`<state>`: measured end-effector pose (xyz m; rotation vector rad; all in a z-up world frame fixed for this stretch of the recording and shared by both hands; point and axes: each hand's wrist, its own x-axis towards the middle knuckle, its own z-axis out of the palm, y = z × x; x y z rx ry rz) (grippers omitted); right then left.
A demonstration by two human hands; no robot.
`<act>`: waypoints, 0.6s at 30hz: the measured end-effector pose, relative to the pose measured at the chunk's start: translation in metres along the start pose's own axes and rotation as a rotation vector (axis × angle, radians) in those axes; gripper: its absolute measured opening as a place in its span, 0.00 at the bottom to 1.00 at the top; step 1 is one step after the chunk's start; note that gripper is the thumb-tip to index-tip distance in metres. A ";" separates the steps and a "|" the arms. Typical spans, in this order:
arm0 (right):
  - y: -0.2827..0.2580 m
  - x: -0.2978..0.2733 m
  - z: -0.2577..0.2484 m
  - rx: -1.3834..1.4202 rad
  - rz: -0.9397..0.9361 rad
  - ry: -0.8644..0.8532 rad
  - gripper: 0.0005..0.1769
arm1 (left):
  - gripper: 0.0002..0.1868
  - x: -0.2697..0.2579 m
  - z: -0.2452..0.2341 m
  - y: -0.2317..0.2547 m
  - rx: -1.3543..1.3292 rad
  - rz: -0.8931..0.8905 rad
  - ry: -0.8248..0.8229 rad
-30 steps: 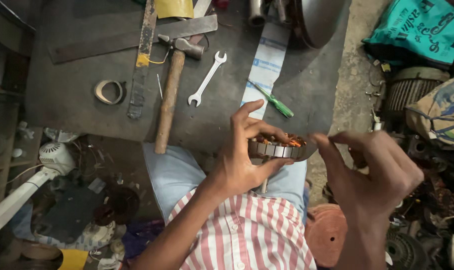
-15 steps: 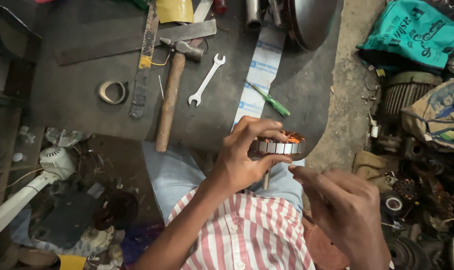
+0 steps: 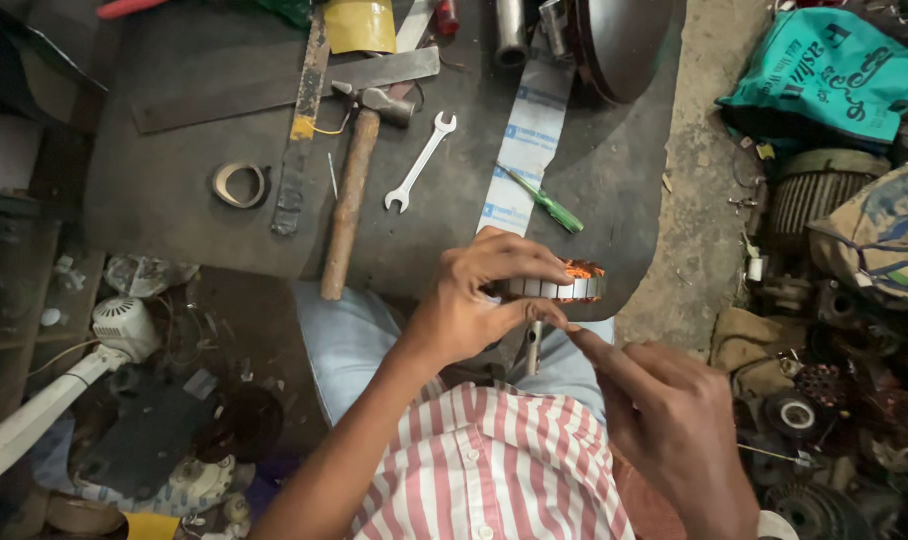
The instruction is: The person sits and holds a cylindrical electrical component with copper windings, repeatedly adjusting and pressing the windings with their fingers. They rotate the component to access different sections while continuing to manipulate the copper coils.
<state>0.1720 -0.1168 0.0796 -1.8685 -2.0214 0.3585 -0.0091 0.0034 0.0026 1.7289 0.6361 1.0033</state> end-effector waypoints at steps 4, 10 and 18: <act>-0.005 -0.001 0.007 0.012 -0.001 -0.071 0.30 | 0.16 -0.002 0.005 0.001 0.030 -0.002 0.023; 0.004 -0.014 0.010 0.096 0.178 -0.128 0.27 | 0.16 -0.006 0.005 0.000 0.069 0.060 0.058; 0.061 -0.007 0.018 0.244 0.336 -0.042 0.10 | 0.16 -0.007 0.006 -0.002 0.125 0.160 0.104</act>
